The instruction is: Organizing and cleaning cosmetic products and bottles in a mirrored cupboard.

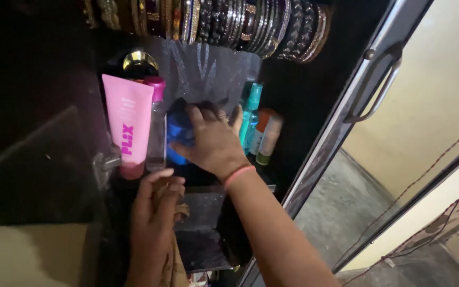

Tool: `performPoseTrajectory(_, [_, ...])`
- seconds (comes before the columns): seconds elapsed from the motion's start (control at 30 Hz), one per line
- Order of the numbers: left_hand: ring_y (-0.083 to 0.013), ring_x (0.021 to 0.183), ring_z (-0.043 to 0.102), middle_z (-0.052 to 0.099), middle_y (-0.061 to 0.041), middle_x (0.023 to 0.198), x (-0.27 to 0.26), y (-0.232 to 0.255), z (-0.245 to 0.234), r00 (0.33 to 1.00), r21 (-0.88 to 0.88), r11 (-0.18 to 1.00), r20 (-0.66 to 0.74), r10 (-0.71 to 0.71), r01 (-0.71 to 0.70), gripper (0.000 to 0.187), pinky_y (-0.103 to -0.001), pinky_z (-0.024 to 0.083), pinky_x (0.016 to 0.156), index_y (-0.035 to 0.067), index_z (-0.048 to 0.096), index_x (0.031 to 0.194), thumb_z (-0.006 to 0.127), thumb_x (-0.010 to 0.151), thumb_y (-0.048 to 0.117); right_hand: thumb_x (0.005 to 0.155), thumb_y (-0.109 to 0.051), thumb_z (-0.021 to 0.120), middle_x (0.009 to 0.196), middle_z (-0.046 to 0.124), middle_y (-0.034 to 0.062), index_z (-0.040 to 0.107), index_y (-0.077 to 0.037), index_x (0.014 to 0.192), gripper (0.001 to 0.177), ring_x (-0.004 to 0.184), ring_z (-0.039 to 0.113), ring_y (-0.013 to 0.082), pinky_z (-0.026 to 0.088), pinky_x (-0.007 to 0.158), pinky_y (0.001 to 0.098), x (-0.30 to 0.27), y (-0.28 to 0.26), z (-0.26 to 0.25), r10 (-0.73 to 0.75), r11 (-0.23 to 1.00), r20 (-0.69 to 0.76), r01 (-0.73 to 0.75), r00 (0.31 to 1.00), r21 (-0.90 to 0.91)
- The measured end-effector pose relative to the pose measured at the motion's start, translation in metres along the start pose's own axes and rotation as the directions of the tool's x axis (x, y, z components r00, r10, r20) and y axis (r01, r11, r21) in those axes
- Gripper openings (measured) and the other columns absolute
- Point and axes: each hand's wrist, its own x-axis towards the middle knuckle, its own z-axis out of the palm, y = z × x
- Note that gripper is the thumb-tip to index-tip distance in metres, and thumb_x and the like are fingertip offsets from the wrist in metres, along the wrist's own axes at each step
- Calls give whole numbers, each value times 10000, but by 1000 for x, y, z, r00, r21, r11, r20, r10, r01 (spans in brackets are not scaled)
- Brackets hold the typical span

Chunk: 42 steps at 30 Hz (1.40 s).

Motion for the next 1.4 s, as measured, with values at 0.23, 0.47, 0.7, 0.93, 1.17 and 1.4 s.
performPoseTrajectory(0.23, [-73,905,640,698,-42,1102,10,-19,-1,997,-186,982,78,4,11,325,-231,528,660,88,594,1267,611,943,115,619,-612,851,1349,620,169,450,-111,1464,1062,1369,451,405,64,1172,701,20,4,8,179,983,181,-183,967,9])
performPoseTrajectory(0.47, [-77,899,650,718,-61,1087,26,-47,1,988,-177,979,104,117,-97,323,-213,527,712,52,600,1280,623,958,55,631,-474,883,1248,687,196,554,-51,1398,936,1219,624,332,393,1113,465,17,26,-13,194,915,-98,-144,976,376])
performPoseTrajectory(0.7, [-63,867,661,710,-62,1076,28,-38,15,972,-62,982,144,186,-178,321,-212,563,628,63,581,1274,613,955,51,689,-188,865,1322,631,213,555,-7,1406,802,1226,662,290,539,1021,360,1,44,-42,214,852,-275,-42,937,522])
performPoseTrajectory(0.93, [-253,908,702,718,-159,1136,31,-22,31,842,457,714,190,504,-531,399,-383,551,827,33,638,1277,699,887,89,766,-234,885,1387,572,259,385,73,1483,927,1303,609,346,482,1098,383,4,58,12,220,830,-498,107,839,547])
performPoseTrajectory(1.17, [-421,990,638,681,-263,1122,52,-13,37,580,480,396,333,744,-783,575,-488,514,874,-53,526,1374,728,862,115,983,-221,733,1604,345,360,142,102,1605,917,1499,403,441,356,1218,447,-29,28,36,217,875,-533,79,818,477])
performPoseTrajectory(1.4, [-341,858,674,719,-120,898,57,2,31,703,384,590,406,583,-711,702,-467,500,904,7,445,1525,684,869,77,1009,-130,623,1676,172,362,120,20,1632,816,1537,286,523,321,1220,494,-66,19,50,175,932,-420,-12,890,363])
